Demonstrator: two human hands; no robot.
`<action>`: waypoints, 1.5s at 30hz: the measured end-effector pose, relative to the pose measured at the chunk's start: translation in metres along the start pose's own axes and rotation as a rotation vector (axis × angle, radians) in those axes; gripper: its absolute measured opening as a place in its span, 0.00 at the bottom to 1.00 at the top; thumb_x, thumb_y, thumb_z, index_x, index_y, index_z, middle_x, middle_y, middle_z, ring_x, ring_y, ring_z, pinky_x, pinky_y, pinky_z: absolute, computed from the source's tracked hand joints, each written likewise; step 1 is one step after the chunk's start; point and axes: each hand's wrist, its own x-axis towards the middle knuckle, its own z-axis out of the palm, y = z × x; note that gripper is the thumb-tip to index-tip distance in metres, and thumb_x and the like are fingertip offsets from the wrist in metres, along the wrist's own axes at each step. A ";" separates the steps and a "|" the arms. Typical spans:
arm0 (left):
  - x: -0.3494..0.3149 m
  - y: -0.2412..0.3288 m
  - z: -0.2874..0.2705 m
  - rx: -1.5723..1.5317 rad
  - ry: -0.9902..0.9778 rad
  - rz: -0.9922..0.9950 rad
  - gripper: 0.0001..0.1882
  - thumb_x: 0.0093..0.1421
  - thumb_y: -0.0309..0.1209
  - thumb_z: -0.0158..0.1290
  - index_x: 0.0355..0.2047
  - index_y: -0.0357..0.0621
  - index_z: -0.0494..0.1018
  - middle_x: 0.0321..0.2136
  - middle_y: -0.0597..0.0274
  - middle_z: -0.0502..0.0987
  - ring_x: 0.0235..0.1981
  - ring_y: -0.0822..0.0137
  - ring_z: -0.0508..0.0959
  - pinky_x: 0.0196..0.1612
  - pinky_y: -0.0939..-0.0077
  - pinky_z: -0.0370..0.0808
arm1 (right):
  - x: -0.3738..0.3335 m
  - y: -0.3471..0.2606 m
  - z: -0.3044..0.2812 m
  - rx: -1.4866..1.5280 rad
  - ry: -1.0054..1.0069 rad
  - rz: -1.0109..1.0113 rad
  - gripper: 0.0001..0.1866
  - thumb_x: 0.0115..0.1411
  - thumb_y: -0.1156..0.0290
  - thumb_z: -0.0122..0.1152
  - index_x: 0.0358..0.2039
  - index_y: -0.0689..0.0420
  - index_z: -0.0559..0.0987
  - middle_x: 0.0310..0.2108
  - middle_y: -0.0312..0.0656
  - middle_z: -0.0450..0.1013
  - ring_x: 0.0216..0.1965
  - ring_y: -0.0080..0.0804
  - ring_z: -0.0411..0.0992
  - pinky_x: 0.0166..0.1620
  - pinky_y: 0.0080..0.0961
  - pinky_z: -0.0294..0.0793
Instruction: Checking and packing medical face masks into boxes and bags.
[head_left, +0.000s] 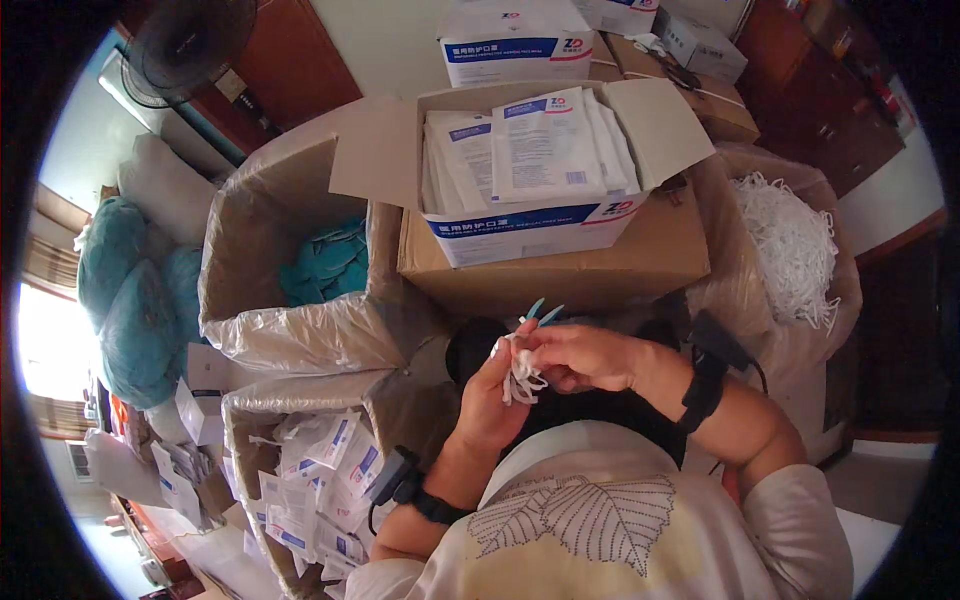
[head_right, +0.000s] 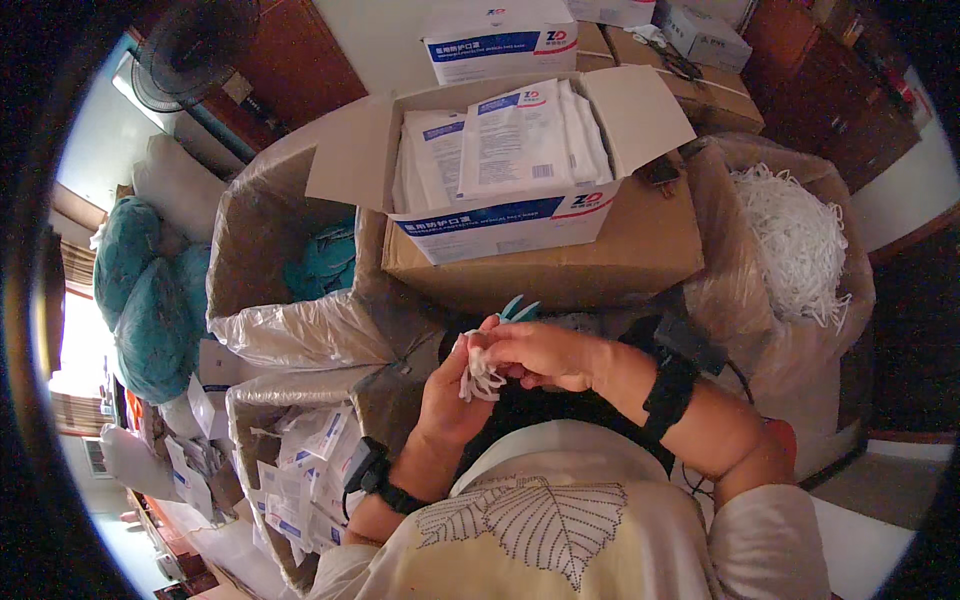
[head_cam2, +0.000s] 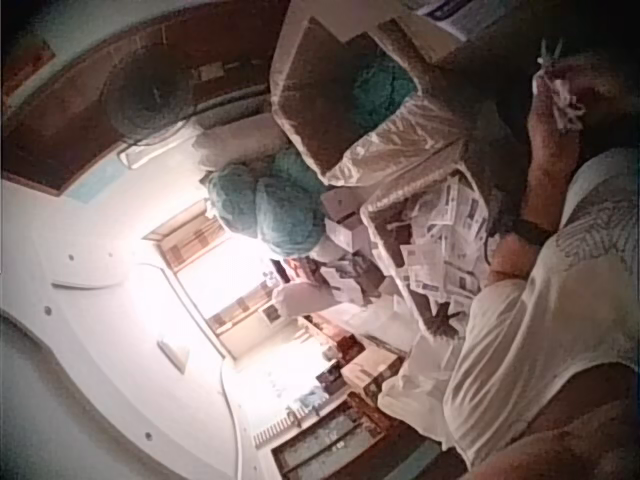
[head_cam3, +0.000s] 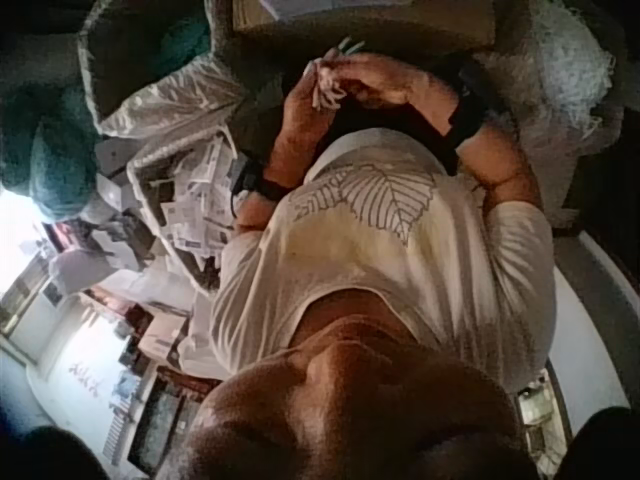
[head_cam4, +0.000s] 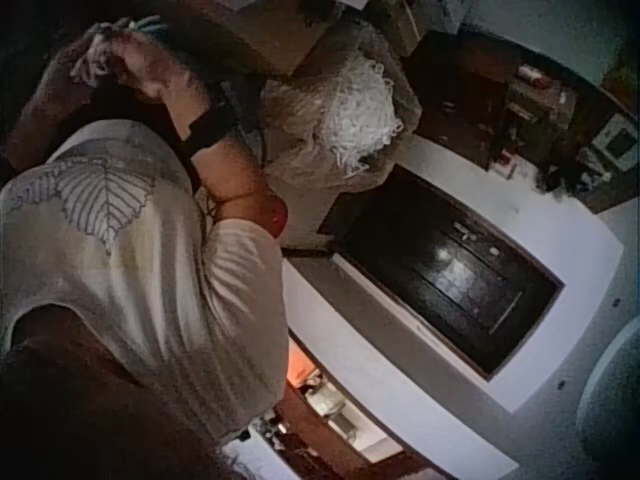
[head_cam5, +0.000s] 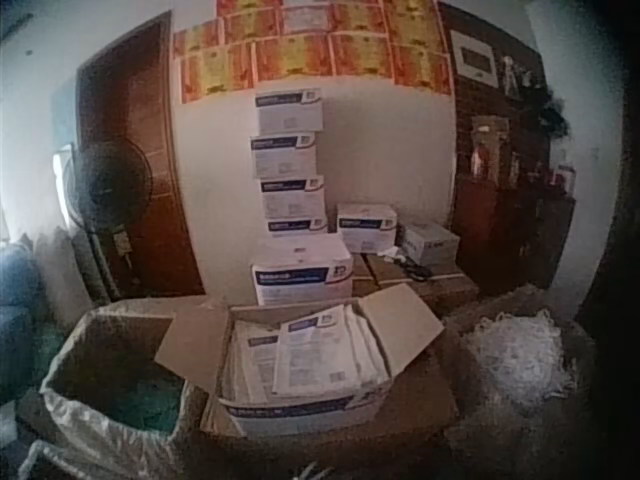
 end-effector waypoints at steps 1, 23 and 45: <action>-0.001 0.002 0.008 0.031 0.057 0.008 0.17 0.63 0.39 0.35 0.44 0.42 0.64 0.40 0.64 0.69 0.41 0.68 0.69 0.47 0.72 0.63 | 0.000 0.000 -0.003 0.014 -0.002 0.000 0.05 0.56 0.69 0.51 0.33 0.54 0.71 0.22 0.27 0.61 0.21 0.14 0.56 0.24 0.12 0.55; 0.009 0.027 -0.006 -0.317 0.161 0.156 0.09 0.61 0.32 0.38 0.26 0.46 0.65 0.29 0.65 0.71 0.13 0.82 0.58 0.16 0.86 0.57 | -0.016 -0.003 0.012 -0.844 -0.025 -0.258 0.13 0.60 0.64 0.44 0.31 0.60 0.72 0.23 0.38 0.70 0.25 0.27 0.68 0.29 0.25 0.66; 0.015 0.072 -0.016 -0.317 0.115 0.350 0.12 0.61 0.35 0.40 0.36 0.39 0.67 0.24 0.64 0.70 0.24 0.71 0.70 0.29 0.75 0.68 | -0.027 0.016 0.025 0.079 -0.202 -0.093 0.08 0.58 0.68 0.45 0.32 0.57 0.70 0.28 0.32 0.66 0.24 0.15 0.59 0.25 0.11 0.61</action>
